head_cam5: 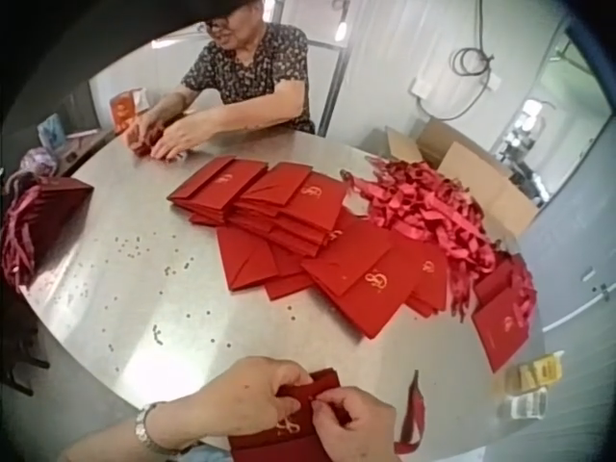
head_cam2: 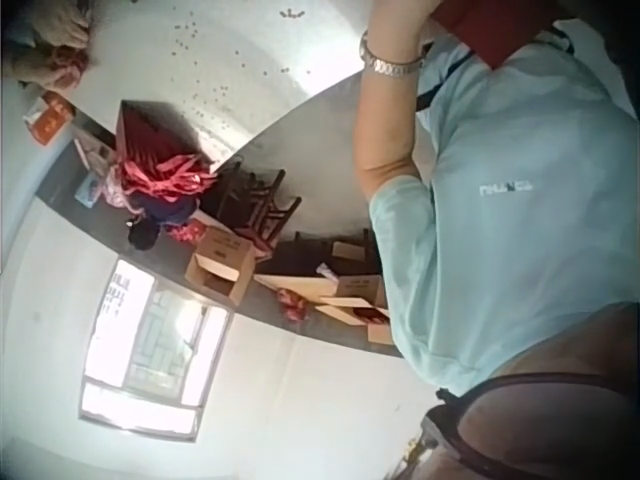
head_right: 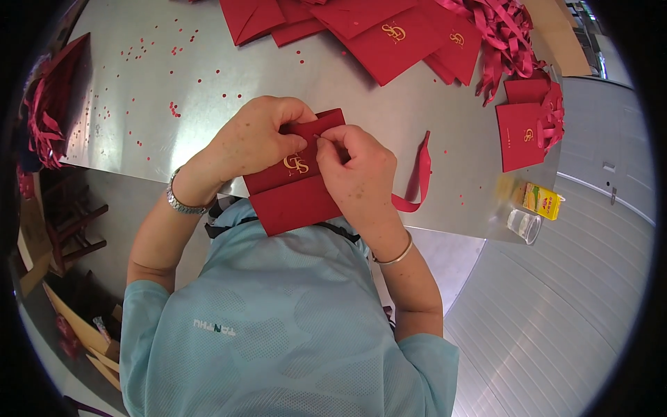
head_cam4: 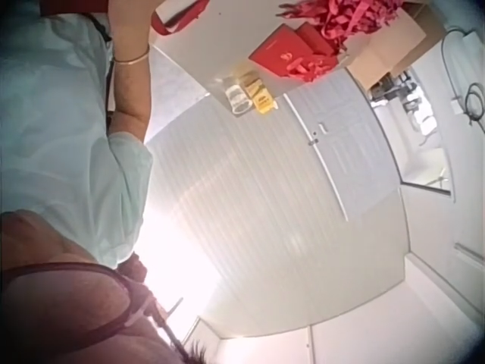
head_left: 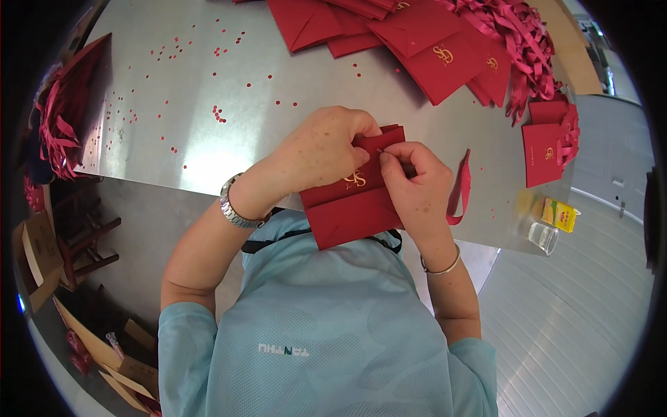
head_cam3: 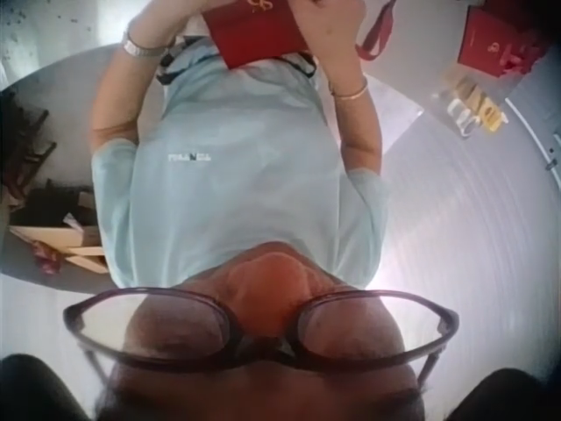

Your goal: The person threads pink ribbons through holes in red paper bags by hand to create handles.

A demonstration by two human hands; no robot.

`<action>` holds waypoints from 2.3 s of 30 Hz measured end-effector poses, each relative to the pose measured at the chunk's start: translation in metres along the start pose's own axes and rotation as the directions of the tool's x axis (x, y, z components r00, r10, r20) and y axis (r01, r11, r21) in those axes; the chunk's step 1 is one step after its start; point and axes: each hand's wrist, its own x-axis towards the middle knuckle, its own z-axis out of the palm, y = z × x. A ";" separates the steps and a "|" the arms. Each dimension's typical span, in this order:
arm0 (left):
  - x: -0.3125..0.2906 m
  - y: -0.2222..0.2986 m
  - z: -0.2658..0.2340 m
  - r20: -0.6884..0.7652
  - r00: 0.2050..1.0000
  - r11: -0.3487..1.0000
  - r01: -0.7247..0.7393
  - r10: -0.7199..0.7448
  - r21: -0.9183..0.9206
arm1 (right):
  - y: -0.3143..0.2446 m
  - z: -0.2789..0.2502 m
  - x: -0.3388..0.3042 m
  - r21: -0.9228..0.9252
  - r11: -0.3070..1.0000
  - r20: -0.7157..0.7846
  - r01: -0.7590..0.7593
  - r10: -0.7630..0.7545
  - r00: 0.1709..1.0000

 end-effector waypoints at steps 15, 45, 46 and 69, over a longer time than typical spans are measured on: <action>-0.002 0.003 0.008 -0.041 0.997 0.982 -0.051 0.060 0.182 | 0.003 0.011 0.002 -0.530 0.702 0.071 0.475 -0.521 0.850; 0.013 0.001 -0.028 0.172 0.982 0.991 -0.091 0.072 0.101 | -0.012 -0.009 0.018 -0.048 0.998 0.274 0.038 -0.024 0.962; 0.014 -0.001 -0.029 0.216 0.968 0.979 -0.160 0.130 0.127 | -0.011 -0.006 0.016 -0.026 0.999 0.257 0.029 -0.021 0.966; -0.027 -0.027 -0.055 -0.432 0.883 0.749 0.159 0.183 0.643 | 0.000 0.001 0.008 -0.201 0.917 0.272 0.346 -0.287 0.919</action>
